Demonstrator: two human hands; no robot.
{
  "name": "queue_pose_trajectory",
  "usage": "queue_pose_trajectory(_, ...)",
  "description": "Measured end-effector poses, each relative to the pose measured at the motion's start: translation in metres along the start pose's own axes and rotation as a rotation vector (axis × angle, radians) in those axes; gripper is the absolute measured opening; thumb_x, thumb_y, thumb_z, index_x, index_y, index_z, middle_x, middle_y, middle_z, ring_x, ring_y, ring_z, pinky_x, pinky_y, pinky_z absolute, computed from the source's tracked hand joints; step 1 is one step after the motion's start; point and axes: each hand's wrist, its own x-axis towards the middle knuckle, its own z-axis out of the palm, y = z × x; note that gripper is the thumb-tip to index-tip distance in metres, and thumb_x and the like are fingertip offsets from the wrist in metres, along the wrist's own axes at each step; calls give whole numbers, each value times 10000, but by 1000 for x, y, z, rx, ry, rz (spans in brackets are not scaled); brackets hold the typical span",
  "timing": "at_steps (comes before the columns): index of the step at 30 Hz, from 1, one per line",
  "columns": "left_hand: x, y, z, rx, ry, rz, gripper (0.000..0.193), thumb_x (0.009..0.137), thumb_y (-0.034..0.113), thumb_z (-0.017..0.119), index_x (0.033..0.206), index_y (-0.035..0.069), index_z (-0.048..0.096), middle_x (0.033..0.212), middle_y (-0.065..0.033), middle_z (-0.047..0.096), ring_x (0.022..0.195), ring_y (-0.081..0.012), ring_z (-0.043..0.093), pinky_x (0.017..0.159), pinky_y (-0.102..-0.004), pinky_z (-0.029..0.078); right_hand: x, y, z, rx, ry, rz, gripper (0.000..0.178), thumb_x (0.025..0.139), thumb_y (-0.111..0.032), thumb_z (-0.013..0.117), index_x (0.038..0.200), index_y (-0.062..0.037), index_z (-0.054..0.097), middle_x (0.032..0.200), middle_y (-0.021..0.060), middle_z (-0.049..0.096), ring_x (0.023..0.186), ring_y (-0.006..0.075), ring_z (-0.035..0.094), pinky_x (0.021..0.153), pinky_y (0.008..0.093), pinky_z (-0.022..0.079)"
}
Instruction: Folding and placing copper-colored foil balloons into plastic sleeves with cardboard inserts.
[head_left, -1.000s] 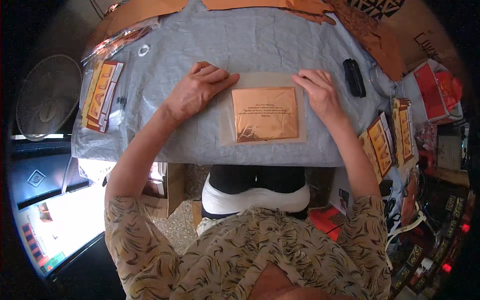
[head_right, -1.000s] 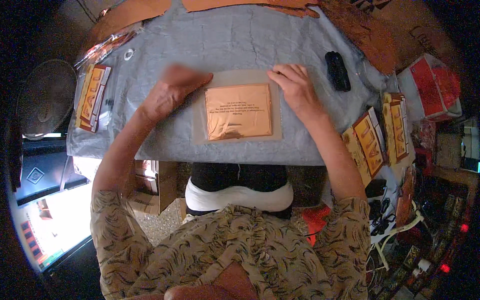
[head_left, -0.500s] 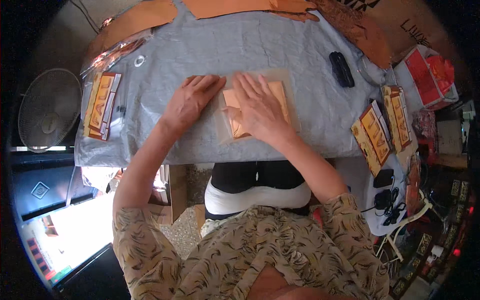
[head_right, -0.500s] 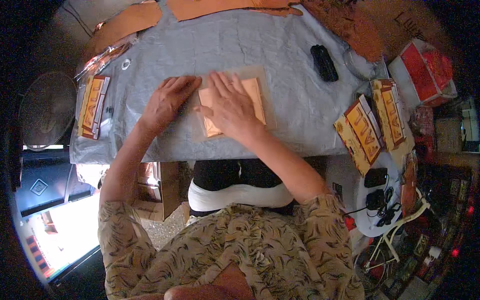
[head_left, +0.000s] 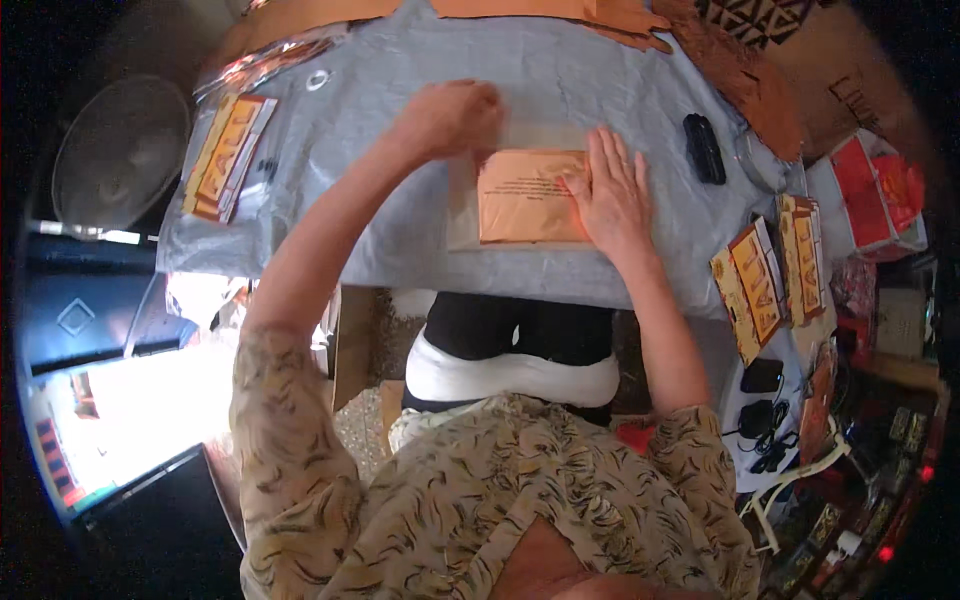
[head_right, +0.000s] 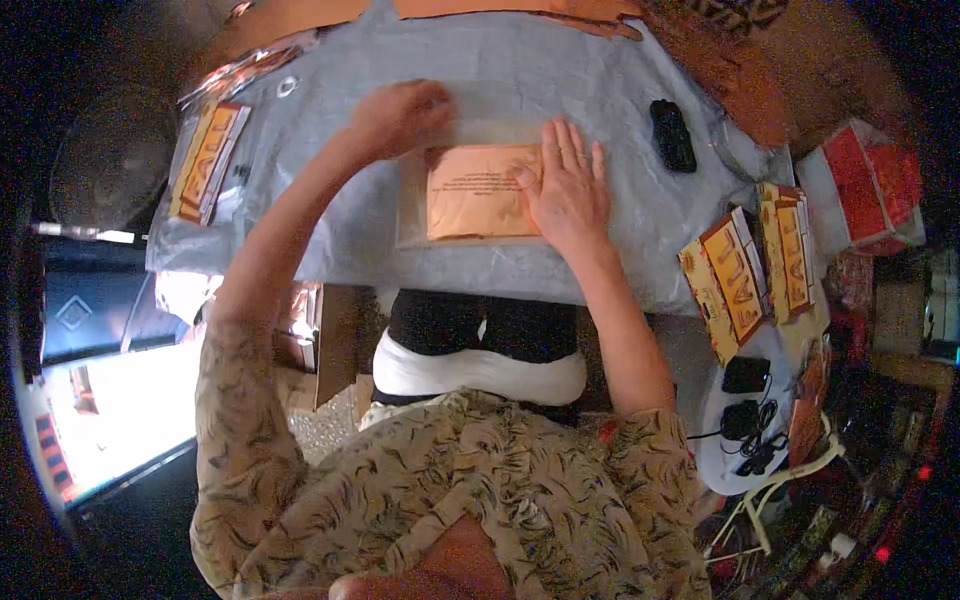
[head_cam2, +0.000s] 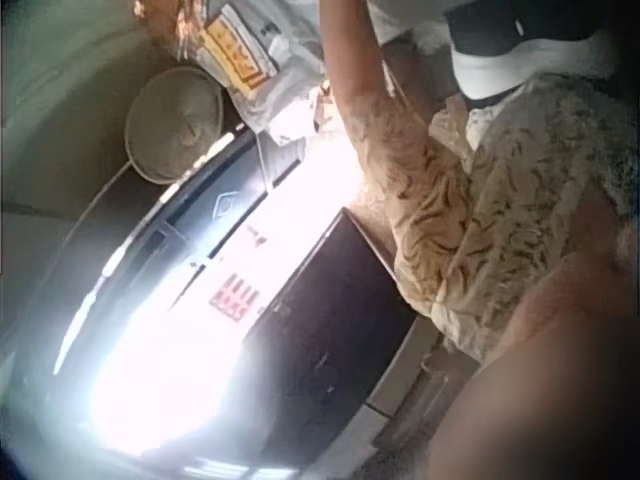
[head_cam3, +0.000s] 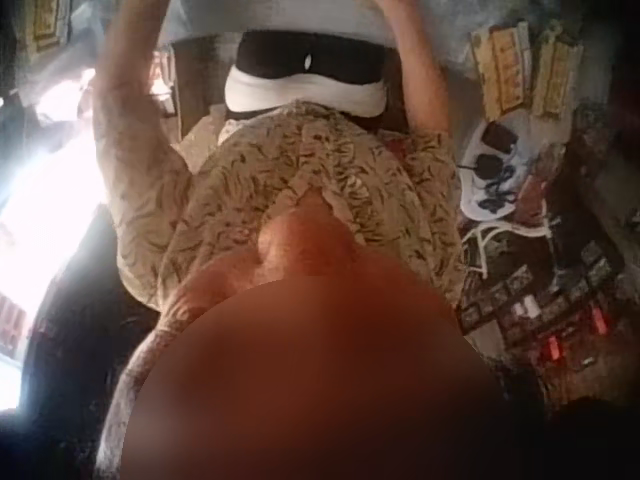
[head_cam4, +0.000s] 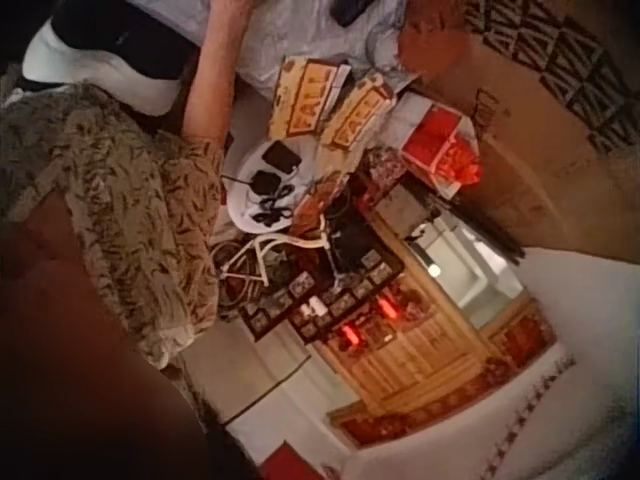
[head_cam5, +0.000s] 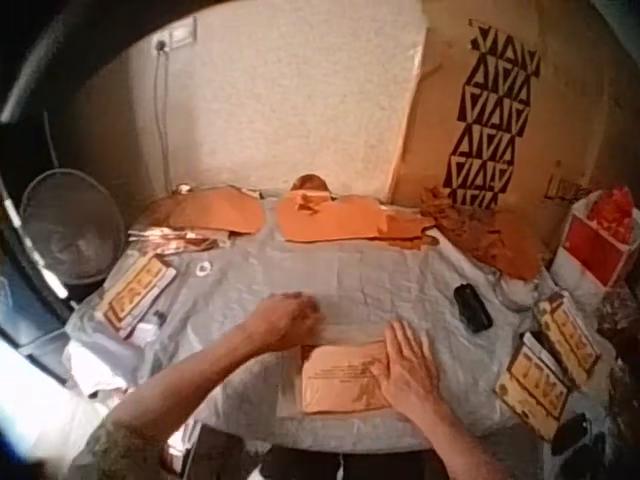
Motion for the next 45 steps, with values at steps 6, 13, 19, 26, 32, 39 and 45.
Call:
queue_pose_trajectory(6,34,18,-2,202,-266,-22,703,843,750,637,826,51,712,860,-143,743,869,-358,718,797,-465,564,6,2,-13,499,44,180,671,1060,-392,563,1555,32,404,1593,237,437,1497,308,407,1210,426,328)
queue_pose_trajectory(13,-15,41,-54,-284,-149,55,592,816,633,800,776,52,694,687,-58,596,704,-201,559,676,-382,481,33,10,-40,1542,-78,460,475,963,-292,744,1271,63,678,1230,127,708,1187,198,617,1063,347,441)
queue_pose_trajectory(19,-140,23,-111,-538,-184,-170,473,892,516,802,1014,59,787,816,31,689,783,-77,568,713,-318,495,15,-62,-96,1522,-40,415,534,993,-293,720,1348,88,605,1368,135,633,1261,209,593,1117,332,426)
queue_pose_trajectory(26,-324,43,-163,-717,-65,-427,460,1023,347,687,1342,16,666,1091,-46,731,995,-123,665,928,-304,560,27,-149,-65,1700,-419,93,408,1032,-244,666,1295,66,648,1267,88,694,1187,154,627,1105,311,431)
queue_pose_trajectory(32,-489,1,-58,-1338,227,-942,323,1056,193,621,1331,26,652,1097,-17,706,973,-102,660,889,-269,562,5,-203,-37,1311,-984,-112,439,1084,-256,570,1395,54,595,1237,153,730,1092,195,709,949,314,558)
queue_pose_trajectory(39,-610,-63,88,-1692,851,-1334,318,1073,85,523,1378,-1,546,1275,-97,669,1127,-206,680,993,-356,592,-24,-143,-55,1084,-747,-129,395,1086,-198,564,1375,70,603,1217,170,735,1060,209,720,942,321,562)
queue_pose_trajectory(45,-646,-168,160,-1794,1537,-1414,288,1043,50,494,1315,14,583,1253,-149,667,1122,-288,676,987,-438,594,-56,-119,-62,1203,-669,31,345,1079,-147,567,1318,94,629,1179,180,744,1033,217,729,948,336,566)
